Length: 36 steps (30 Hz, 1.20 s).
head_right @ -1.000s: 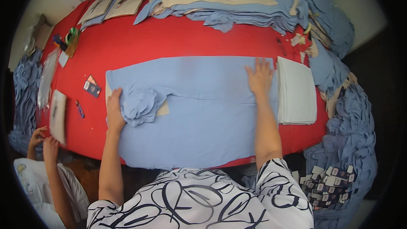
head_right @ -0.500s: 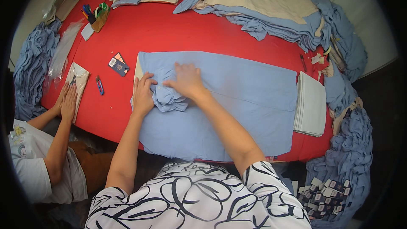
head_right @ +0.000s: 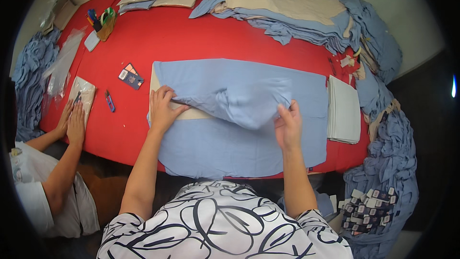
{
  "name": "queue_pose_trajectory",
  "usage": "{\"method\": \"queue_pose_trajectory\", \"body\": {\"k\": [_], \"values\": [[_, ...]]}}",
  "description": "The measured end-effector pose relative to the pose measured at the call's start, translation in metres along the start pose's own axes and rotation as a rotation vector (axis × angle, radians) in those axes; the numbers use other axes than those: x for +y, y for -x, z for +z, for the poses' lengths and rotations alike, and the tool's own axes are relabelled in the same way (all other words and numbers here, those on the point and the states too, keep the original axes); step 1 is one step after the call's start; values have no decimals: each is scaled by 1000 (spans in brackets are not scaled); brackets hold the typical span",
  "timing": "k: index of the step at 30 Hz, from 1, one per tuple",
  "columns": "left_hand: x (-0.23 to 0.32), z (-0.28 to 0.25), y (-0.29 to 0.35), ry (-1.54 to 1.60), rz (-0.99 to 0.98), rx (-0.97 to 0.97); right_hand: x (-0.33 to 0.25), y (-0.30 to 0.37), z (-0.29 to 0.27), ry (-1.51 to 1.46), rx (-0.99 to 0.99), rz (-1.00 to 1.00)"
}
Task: The person folds blue and beige shirts over a cardboard insert on a red table, then places them into clear plastic bags.
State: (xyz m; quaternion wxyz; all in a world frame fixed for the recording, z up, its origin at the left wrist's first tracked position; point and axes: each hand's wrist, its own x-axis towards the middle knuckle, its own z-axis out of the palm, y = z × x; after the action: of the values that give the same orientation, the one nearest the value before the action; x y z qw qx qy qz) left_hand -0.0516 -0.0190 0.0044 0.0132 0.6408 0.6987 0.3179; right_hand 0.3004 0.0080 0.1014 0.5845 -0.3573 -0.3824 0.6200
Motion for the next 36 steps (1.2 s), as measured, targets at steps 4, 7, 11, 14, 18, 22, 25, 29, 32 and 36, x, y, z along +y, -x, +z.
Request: {"method": "queue_pose_trajectory", "body": {"k": [4,7,11,14,18,22,25,29,32,36], "values": [[5,-8,-5,15,-57,-110,31,-19,-79,366,316,173],[3,-15,-5,37,-36,-163,37,-30,-84,511,196,188],[3,-28,-10,58,-2,-287,59,-52,-60,1201,58,-24],[4,-31,-15,63,-30,-340,42,-74,-46,1242,-75,-111],[3,-27,-15,62,-3,-302,1,-101,-29,1202,65,-107],[5,-26,-11,84,31,-204,20,-75,-33,1510,8,-237],[-8,-20,-3,126,58,-172,41,-1,10,1289,-416,-162],[-4,-19,-6,136,51,-232,83,100,42,1293,-1154,-343],[-8,-24,-12,236,-8,-316,105,96,41,1168,-1362,-357],[-43,-33,-25,594,-275,-512,89,14,96,1126,-1676,-86]]}}
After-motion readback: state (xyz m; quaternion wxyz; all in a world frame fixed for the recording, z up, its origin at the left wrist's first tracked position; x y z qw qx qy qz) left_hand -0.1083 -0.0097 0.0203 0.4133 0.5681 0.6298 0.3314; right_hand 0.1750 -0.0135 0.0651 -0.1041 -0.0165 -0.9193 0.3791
